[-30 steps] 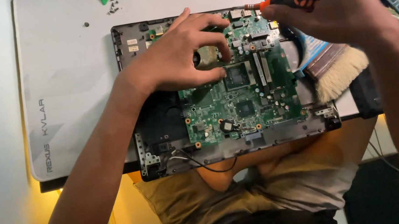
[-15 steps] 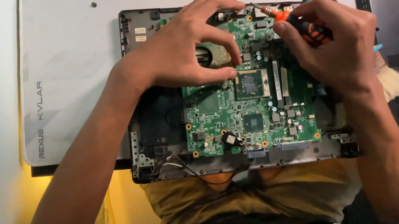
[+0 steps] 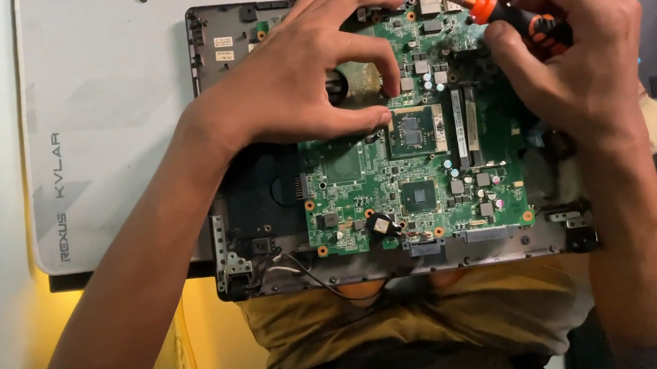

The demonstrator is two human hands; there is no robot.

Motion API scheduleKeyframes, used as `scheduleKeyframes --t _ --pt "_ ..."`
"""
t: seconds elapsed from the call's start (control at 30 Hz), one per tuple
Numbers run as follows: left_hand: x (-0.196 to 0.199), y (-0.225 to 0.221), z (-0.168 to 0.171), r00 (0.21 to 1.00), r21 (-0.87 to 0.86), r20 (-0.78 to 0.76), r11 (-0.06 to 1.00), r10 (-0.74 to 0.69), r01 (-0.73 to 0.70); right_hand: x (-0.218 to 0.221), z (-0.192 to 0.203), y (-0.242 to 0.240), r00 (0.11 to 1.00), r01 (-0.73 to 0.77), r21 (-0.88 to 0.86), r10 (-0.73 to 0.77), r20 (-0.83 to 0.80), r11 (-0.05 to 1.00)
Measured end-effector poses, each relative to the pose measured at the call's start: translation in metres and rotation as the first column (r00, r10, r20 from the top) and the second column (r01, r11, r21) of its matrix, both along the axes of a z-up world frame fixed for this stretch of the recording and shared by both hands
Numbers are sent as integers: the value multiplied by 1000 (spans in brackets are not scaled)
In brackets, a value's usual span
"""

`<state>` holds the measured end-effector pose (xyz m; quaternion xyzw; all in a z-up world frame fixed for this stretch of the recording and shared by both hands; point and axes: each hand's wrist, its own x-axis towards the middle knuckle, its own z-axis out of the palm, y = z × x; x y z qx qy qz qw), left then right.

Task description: Reinstalling a motherboard into a laptop chassis, including cleaning with a brush and using a screwdriver to secure parts.

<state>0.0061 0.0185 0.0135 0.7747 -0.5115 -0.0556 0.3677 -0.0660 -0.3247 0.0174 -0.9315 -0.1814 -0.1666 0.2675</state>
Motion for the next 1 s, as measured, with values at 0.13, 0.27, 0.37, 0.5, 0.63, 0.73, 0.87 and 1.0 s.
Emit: scheduleKeyframes --t 0.13,0.27,0.37,0.5,0.63,0.73,0.87,1.0 --pt "3 0 -6 1000 -9 11 1000 -6 6 -4 11 12 993 73 104 -62 -102 992" --pt "5 0 -9 1000 -27 27 1000 -15 16 -2 8 9 994 58 63 -53 -91 996" --pt "5 1 -10 1000 -23 21 1000 -15 16 0 4 8 997 23 30 -21 -77 999" --pt "5 1 -9 1000 -23 18 1000 -14 14 1 3 6 997 9 11 -9 -72 1000" --pt "5 1 -9 1000 -50 22 999 -18 19 0 1 8 999 -11 -60 9 -37 998" --pt "6 0 -9 999 -46 33 999 -14 16 -1 0 11 1000 -8 -132 9 7 991" --pt "5 -1 -9 999 -27 36 1000 6 -5 -1 -1 16 999 26 -216 -17 41 976" --pt "5 -1 -11 995 -47 94 999 25 -20 1 -4 20 994 19 -295 13 106 955"
